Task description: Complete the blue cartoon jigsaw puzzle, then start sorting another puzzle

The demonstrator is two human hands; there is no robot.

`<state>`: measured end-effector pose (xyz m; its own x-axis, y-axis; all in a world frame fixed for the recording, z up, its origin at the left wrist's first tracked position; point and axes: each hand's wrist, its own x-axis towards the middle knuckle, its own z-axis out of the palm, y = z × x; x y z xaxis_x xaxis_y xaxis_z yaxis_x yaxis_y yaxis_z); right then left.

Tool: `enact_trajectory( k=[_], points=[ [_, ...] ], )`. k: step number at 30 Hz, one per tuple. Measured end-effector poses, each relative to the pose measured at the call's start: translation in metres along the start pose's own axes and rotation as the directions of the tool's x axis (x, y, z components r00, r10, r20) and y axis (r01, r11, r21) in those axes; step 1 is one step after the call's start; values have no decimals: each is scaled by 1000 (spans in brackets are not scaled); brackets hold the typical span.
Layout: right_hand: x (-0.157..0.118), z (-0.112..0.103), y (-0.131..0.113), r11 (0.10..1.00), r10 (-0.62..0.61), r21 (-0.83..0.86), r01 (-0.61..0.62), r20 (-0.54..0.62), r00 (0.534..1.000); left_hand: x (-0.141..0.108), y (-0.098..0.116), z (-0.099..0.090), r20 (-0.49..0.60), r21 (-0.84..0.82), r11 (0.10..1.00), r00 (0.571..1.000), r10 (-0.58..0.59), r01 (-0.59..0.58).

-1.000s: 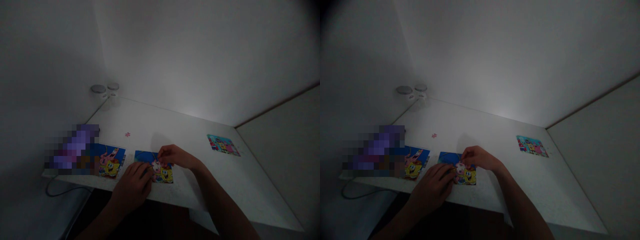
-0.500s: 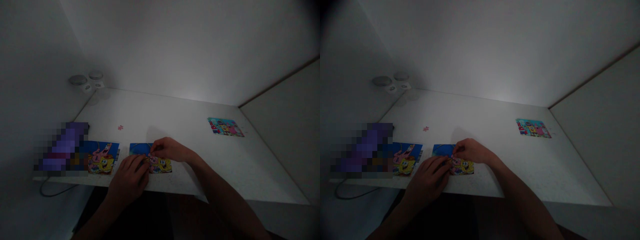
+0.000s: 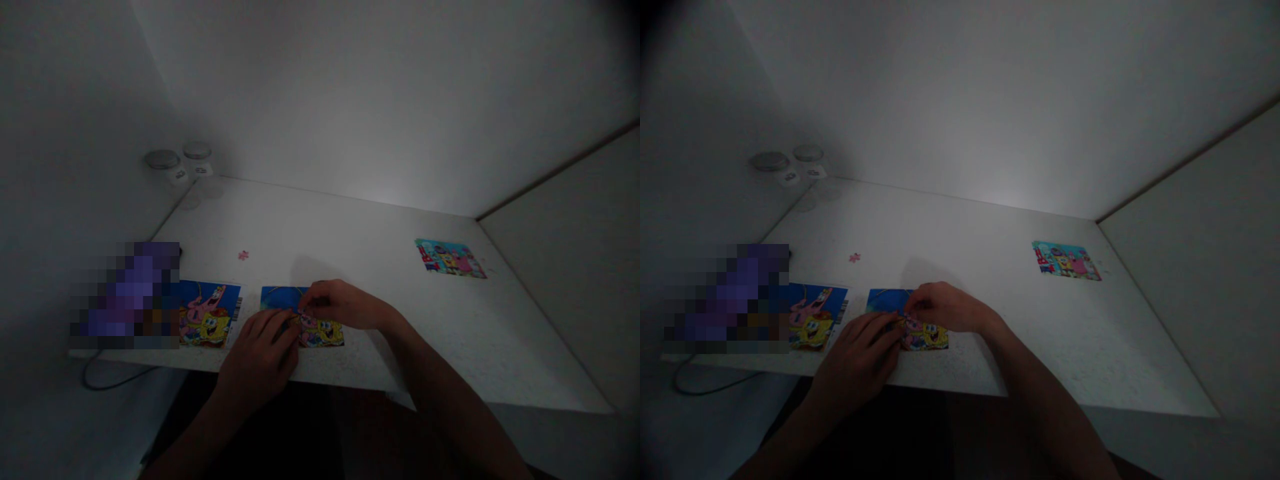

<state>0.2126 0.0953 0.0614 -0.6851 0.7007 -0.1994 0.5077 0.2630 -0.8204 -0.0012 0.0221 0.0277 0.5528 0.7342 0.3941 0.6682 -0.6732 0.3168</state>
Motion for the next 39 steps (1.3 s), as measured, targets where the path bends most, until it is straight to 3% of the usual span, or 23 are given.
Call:
enact_trajectory(
  k=[3,7,23,26,31,39],
  points=[
    [0,-1,-3,996,-52,-74,52,0,999,0,0,0,-12,1,1000,1000,2,-2],
    [0,0,-6,996,-80,-30,81,36,996,0,1,0,-18,6,1000,1000,1,-1],
    [-1,-2,-14,997,-55,-51,58,48,997,0,1,0,-13,2,1000,1000,-10,10],
    [-1,-3,-12,998,-60,-7,60,6,998,0,0,1,-6,-1,1000,1000,-4,4],
    [-1,-1,-1,987,58,152,-53,-23,998,0,0,1,8,0,1000,1000,-4,4],
    [0,1,-3,986,105,142,-85,-140,985,0,1,-2,15,-8,1000,1000,-5,5]
  ],
)
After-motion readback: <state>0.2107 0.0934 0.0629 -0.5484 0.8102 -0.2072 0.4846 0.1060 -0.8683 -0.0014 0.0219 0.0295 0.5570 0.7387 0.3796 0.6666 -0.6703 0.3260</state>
